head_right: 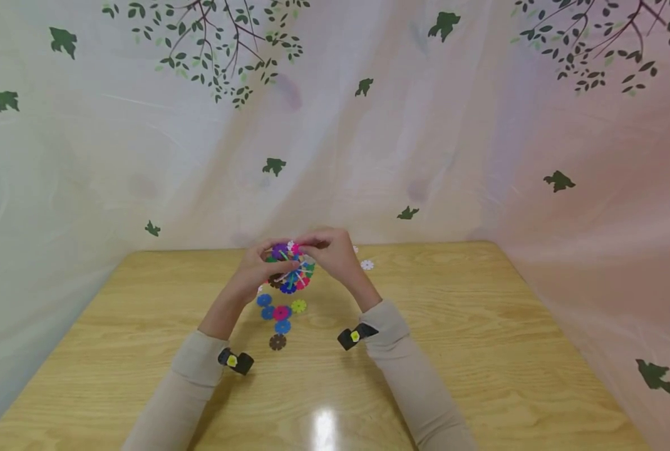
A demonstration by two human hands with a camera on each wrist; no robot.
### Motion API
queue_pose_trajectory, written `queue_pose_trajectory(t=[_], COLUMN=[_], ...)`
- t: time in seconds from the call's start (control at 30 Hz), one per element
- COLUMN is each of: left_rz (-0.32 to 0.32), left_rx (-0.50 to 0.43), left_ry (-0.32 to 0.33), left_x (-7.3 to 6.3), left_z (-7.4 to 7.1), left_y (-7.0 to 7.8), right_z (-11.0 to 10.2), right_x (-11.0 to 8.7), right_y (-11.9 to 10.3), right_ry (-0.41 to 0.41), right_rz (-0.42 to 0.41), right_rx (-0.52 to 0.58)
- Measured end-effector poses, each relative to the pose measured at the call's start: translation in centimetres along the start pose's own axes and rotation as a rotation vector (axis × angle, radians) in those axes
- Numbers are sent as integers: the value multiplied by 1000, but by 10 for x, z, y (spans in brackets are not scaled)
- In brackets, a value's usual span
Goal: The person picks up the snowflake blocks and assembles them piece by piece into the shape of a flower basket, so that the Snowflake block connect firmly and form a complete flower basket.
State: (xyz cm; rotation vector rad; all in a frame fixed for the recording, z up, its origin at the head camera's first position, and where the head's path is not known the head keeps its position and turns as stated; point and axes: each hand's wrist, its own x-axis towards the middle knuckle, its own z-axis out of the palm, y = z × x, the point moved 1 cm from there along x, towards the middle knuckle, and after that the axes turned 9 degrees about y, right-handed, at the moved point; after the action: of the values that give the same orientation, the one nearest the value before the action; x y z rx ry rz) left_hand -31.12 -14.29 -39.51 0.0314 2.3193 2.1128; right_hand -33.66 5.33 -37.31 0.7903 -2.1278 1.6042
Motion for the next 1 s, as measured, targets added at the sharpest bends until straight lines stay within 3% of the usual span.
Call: queue_pose_trajectory(t=[0.23,0.43,0.67,0.87,1.0], left_rz=[-20,-37,-68,-97,-103], left_rx=[3,-1,31,18,-43], left_ry=[3,-45,-54,-11,37], left_x=[0,3,4,8,13], left_z=[1,2,0,-8,-16], left_y=[1,-2,-2,-5,-5], right_z=[-1,-2,0,-7,-11], right_x=[-1,0,3,2,-1], right_y=[-2,-4,-2,5,14], right_ry=[-15,-78,-150,-124,-195], right_rz=[-14,-18,26,78,136], right_rx=[-9,-36,-69,-121,-150])
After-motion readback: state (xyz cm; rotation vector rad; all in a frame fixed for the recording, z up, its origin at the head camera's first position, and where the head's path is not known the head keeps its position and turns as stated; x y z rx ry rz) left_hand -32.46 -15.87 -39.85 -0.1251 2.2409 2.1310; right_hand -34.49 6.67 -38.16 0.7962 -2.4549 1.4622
